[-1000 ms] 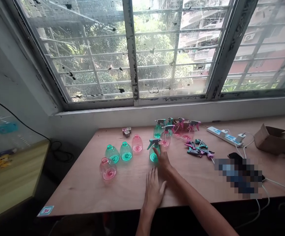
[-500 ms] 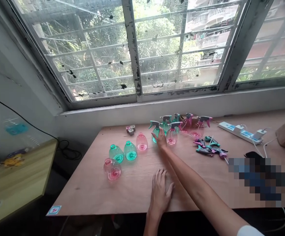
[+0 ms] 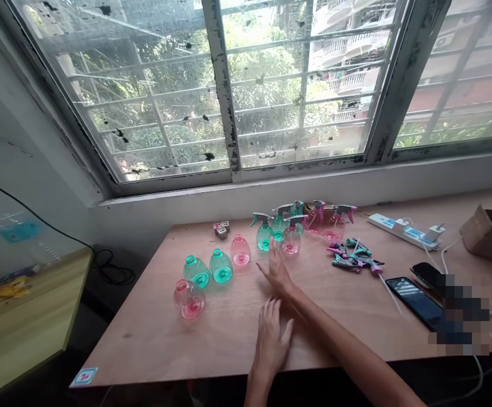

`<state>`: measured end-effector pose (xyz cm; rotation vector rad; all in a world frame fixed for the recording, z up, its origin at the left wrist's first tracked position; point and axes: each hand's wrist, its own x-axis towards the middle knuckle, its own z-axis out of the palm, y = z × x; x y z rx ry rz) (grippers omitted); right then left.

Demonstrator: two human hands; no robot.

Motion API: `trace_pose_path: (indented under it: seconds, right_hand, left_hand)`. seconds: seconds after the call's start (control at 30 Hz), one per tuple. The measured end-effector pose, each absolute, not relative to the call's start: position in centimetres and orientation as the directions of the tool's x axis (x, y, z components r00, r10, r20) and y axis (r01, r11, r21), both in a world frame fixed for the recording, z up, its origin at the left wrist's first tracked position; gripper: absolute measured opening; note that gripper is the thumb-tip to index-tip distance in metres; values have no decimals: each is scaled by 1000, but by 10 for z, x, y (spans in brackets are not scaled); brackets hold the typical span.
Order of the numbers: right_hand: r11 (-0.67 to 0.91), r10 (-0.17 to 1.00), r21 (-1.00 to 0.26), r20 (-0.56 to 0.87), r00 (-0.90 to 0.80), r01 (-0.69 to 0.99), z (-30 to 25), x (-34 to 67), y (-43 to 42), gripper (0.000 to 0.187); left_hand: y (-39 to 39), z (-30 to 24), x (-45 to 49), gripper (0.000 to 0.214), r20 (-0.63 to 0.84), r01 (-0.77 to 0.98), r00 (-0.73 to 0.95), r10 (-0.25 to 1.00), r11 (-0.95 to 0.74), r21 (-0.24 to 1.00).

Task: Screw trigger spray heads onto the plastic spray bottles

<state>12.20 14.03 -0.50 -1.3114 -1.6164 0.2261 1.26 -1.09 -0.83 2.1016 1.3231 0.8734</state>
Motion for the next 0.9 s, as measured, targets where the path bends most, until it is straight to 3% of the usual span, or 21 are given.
trace_pose_path:
  seconds: [0.17,0.37,0.47,0.57,0.67,0.9]
  right_hand:
    - [234,860,-752,455,229,616,-30,169,48,71]
    - [-63,799,-848,273,536,526,-58,265,-37,67]
    - [-154,777,-850,210,593,503,-72,292,-58,70]
    - [-152,777,-785,282,564,601,-76,302,-61,70]
    - [-107,781,-633,423,459,766,-75,305,-45,67]
    - [-96,817,-422,484,313,901,-62,325,31,62]
  left_hand:
    - [-12,-10,13,64,365,569,210,907,-417,709]
    - [36,59,-23,29,616,585,-103,781,-454,672]
    - [84,95,-49,33,657,649,-193,729,-407,642]
    - [120,99,-63,36,639,722,-196,744,-332,607]
    - [119,82,-62,41,602,767,-192,775,-264,585]
    - [13,42,-33,59,564,781,-68,823,-308,543]
